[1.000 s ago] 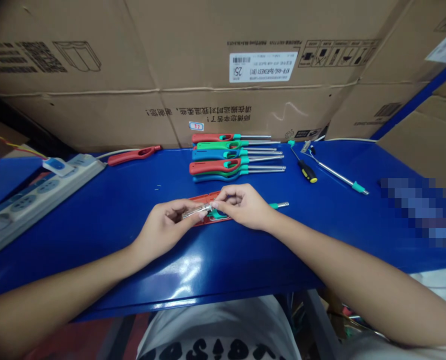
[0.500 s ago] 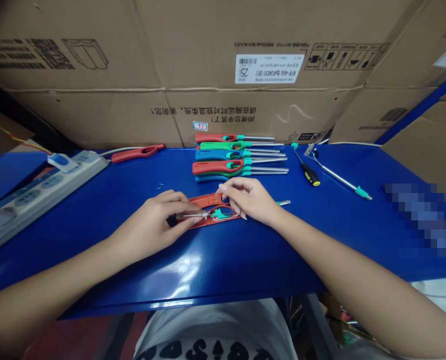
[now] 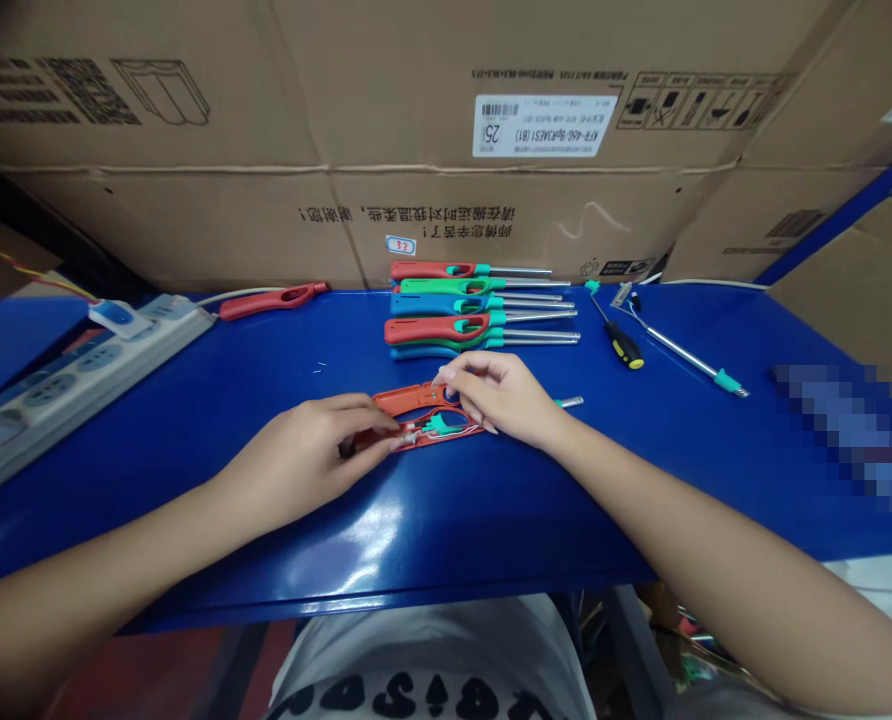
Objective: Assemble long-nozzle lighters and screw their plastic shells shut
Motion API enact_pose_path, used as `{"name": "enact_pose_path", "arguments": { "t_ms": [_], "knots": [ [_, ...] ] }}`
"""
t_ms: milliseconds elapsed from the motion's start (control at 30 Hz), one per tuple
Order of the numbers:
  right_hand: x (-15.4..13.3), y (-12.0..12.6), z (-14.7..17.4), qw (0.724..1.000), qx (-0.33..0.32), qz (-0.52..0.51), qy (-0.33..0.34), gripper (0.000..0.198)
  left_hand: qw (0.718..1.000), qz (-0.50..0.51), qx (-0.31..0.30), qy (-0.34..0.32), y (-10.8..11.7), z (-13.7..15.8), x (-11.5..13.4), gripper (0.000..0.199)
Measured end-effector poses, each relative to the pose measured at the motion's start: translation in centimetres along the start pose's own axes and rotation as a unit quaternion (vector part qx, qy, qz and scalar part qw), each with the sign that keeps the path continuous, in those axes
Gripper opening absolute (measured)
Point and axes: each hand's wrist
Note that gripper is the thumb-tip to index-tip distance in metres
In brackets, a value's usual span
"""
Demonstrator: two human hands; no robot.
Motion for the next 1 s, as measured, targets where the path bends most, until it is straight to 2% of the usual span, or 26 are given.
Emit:
{"name": "enact_pose_path", "arguments": {
  "t_ms": [233, 567, 700, 800, 1000],
  "knots": [
    [0.0, -0.1, 0.0, 1.0, -0.008, 0.002, 0.004, 0.037, 0.994, 0.103, 0.012, 0.036, -0.6, -0.4, -0.6, 0.01],
    [-0.1, 0.0, 0.0, 1.0, -0.02, 0.021, 0.0, 0.033, 0.99, 0.136, 0.022, 0.004, -0.4, -0.6, -0.7, 0.011],
    [0.0, -0.4, 0.1, 0.992, -0.064, 0.089, 0.057, 0.023, 0.989, 0.145, 0.023, -0.005, -0.7, -0.7, -1.0, 0.01],
    [0.2, -0.5, 0.3, 0.973, -0.096, 0.17, 0.126, 0.013, 0.989, 0.145, 0.021, -0.01, -0.9, -0.8, -1.1, 0.01],
    [0.5, -0.5, 0.3, 0.942, -0.099, 0.239, 0.211, 0.011, 0.993, 0.113, 0.024, -0.025, -0.8, -0.5, -0.7, 0.012]
  ]
}}
Point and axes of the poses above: each hand's wrist, its own z-axis away from the middle knuckle, its own y-axis out of the back of the hand, x = y × z, and after that the axes turned 7 degrees about z, right-handed
